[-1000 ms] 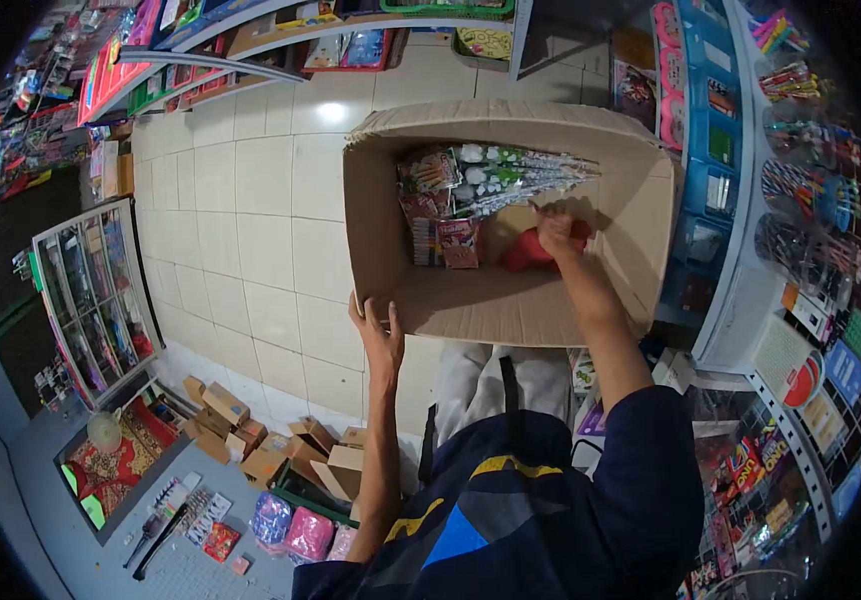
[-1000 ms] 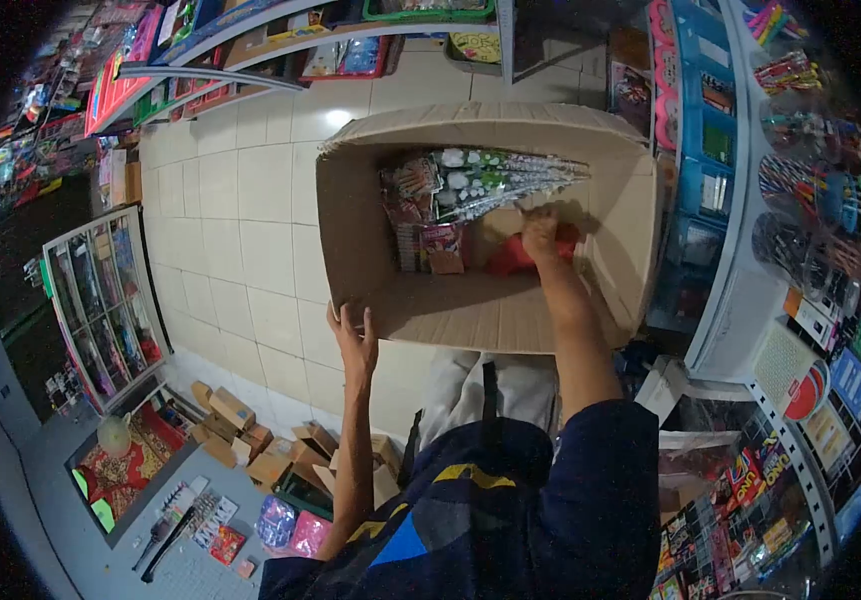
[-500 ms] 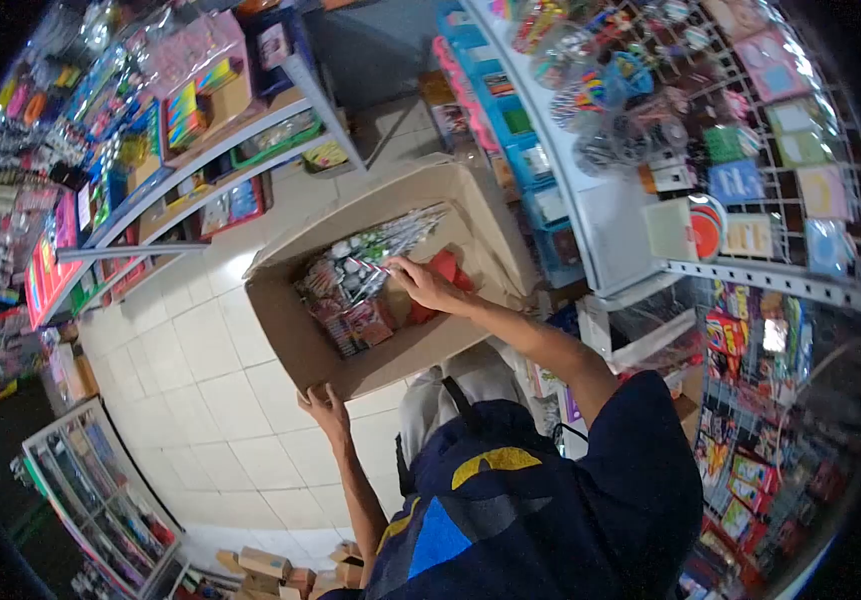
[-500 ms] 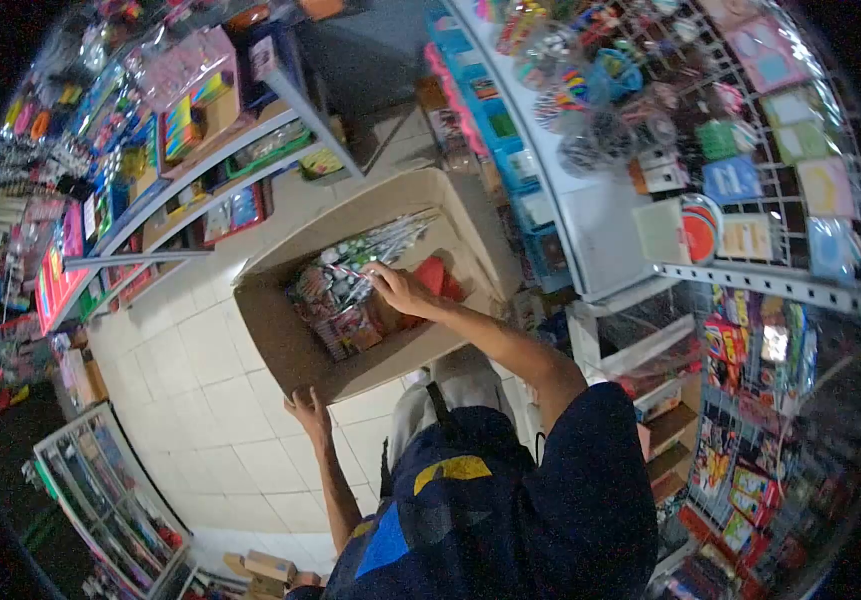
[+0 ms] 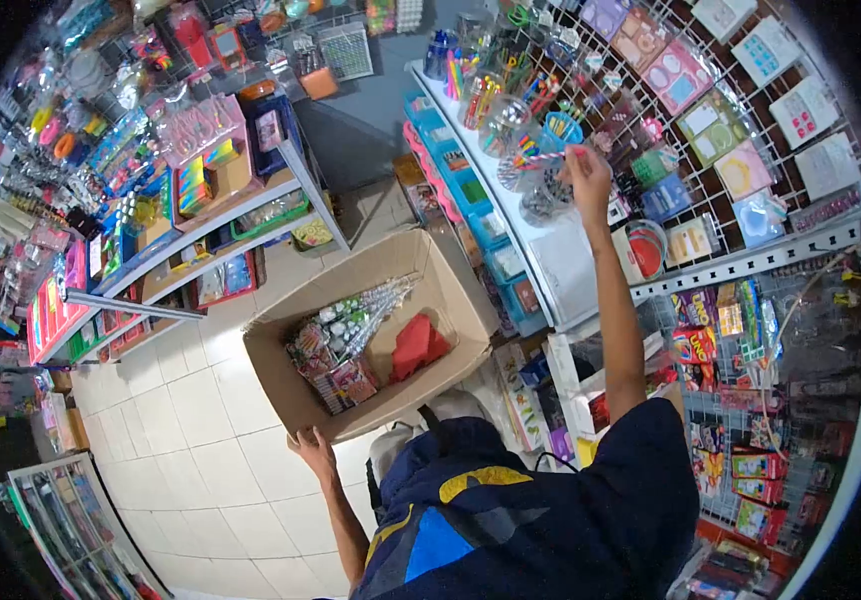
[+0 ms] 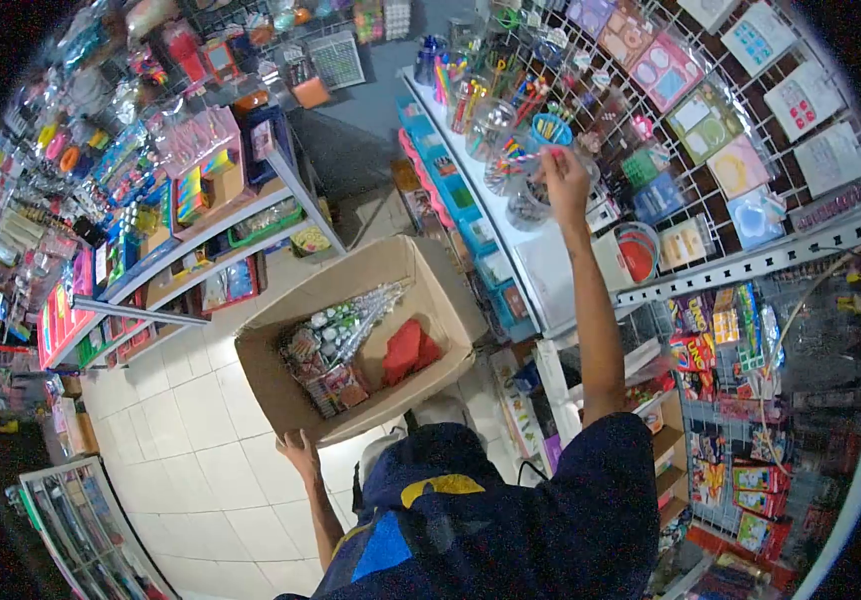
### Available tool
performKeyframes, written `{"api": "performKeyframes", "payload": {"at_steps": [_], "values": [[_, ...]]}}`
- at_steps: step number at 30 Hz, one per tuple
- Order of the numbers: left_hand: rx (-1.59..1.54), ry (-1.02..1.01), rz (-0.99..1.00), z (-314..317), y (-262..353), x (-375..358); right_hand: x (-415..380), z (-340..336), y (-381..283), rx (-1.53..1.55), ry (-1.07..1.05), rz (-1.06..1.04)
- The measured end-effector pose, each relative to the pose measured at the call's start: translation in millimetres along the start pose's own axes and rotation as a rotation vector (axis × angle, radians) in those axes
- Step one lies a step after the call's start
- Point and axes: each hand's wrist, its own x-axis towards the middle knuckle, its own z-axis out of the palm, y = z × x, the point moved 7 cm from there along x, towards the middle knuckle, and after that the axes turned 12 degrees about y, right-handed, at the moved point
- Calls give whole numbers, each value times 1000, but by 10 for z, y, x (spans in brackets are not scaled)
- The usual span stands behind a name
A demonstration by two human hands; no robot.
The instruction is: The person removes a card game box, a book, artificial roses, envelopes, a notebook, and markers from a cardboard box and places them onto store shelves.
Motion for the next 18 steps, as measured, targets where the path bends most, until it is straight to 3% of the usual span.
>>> {"api": "performKeyframes", "payload": {"at_steps": [5, 7, 8, 9, 12, 13, 14, 15, 16, 17, 18], "values": [[3, 20, 45, -1, -69, -3, 651, 409, 262, -365, -50, -254], [-35, 46, 53, -5, -61, -26, 770, 540, 575, -437, -130, -188], [-52, 60, 57, -13, -62, -22, 833, 609, 774, -472, -171, -155], [-49, 53, 51, -19, -72, -24, 1053, 647, 1426, -533, -231, -174], [-55, 32, 65, -4, -58, -29, 799, 568, 926, -788, 33, -349], [-56, 28, 83, -9, -17, -22, 774, 557, 860, -722, 91, -445], [-44, 24, 91, -56, 13, -36, 709, 579, 691, -763, 63, -484], [-184, -21, -24, -128, 199, -32, 390, 611, 174, -711, 151, -331], [-87, 139, 142, -48, -8, -44, 387, 702, 339, -628, 146, -394], [-45, 147, 135, -99, 62, -63, 139, 840, 108, -531, 92, -405], [-71, 26, 89, -197, 293, -15, -135, 1039, -7, -519, 47, -420]]}}
